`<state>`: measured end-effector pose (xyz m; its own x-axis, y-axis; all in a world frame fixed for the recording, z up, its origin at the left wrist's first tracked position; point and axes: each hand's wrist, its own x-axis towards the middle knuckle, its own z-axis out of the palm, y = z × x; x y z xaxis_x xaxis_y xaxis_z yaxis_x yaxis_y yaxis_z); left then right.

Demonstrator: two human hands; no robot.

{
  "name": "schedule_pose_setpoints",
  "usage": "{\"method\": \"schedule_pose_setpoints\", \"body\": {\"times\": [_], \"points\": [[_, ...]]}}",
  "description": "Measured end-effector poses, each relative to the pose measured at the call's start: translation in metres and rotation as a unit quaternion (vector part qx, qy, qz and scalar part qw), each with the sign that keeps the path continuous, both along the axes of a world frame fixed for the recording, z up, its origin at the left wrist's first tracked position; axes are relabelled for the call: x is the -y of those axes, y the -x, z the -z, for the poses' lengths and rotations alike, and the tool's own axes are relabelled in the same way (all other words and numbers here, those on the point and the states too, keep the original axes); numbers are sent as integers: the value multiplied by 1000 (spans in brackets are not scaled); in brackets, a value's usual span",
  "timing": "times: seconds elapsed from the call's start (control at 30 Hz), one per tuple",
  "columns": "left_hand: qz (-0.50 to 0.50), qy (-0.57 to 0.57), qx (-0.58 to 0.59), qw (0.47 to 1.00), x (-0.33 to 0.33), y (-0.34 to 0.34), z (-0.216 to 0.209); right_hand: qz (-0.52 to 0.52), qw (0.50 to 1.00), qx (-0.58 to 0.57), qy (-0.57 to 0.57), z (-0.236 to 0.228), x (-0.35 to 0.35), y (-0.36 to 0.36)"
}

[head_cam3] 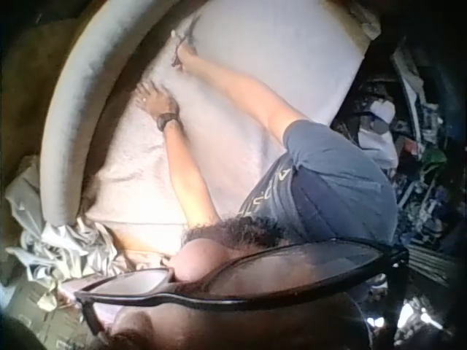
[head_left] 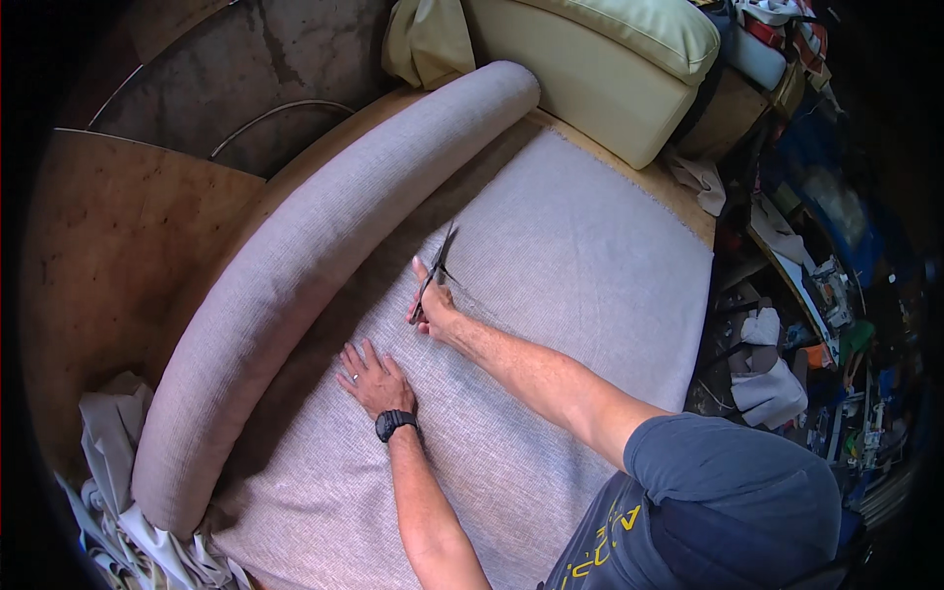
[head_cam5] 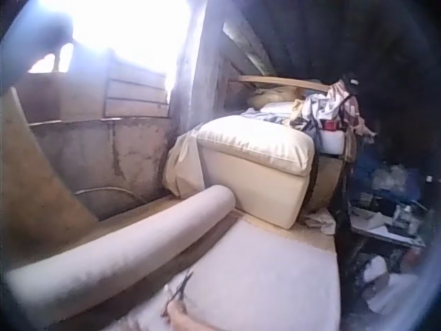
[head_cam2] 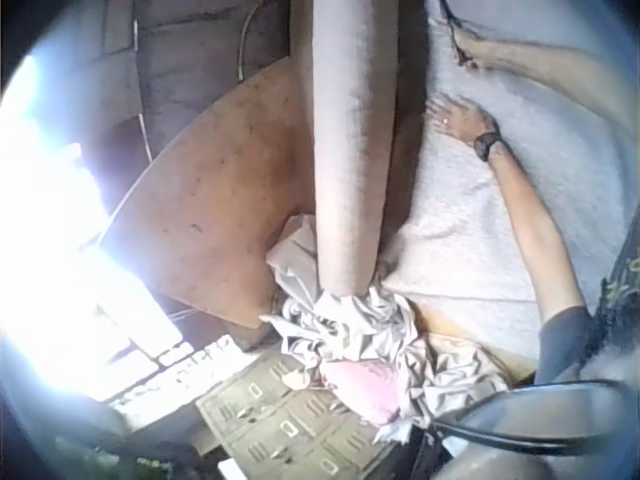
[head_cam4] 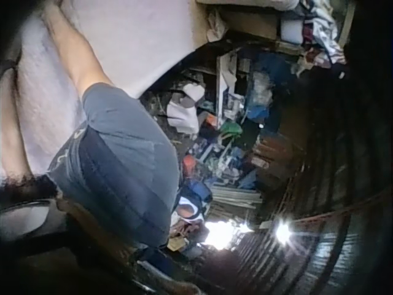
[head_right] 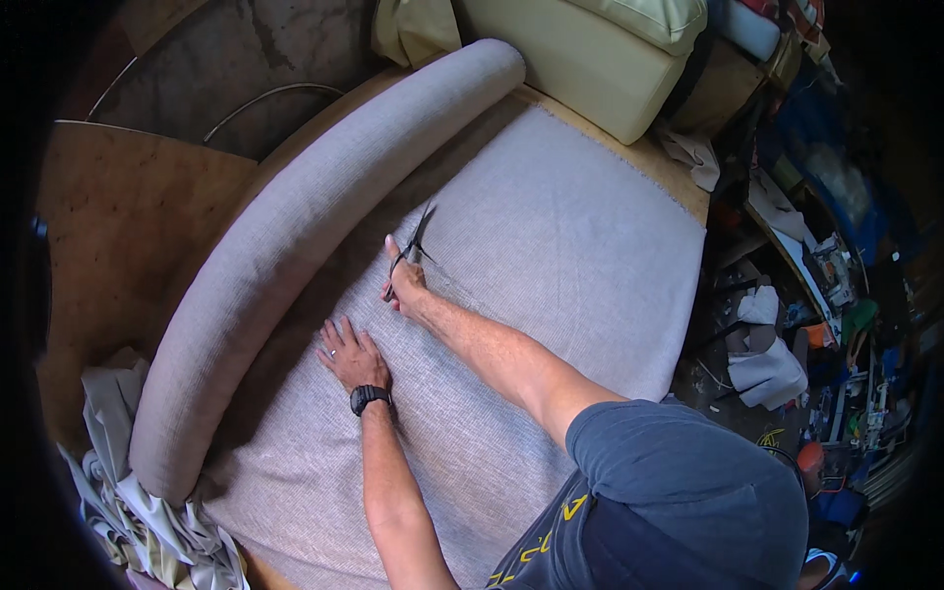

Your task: The person uses large shears to cut a piece of light-colored fabric laid over a wooden workbench. They trim the edges and cut a curved shape, then fold the fabric to check alignment.

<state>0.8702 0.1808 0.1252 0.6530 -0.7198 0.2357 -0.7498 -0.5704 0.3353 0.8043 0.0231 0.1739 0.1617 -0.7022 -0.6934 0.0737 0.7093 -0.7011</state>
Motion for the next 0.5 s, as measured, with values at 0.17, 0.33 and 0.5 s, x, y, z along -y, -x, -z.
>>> {"method": "schedule_pose_setpoints", "body": {"times": [0.17, 0.33, 0.5], "points": [[-1, -4, 3, 1000, 0, 0, 0, -1, 1000, -1, 5, 1, 10, -1], [2, 3, 10, 1000, 1, 0, 4, 59, 995, 32, 67, 13, 10, -2], [1, 2, 0, 1000, -1, -1, 1, 38, 995, 57, 75, 11, 6, -6]]}}
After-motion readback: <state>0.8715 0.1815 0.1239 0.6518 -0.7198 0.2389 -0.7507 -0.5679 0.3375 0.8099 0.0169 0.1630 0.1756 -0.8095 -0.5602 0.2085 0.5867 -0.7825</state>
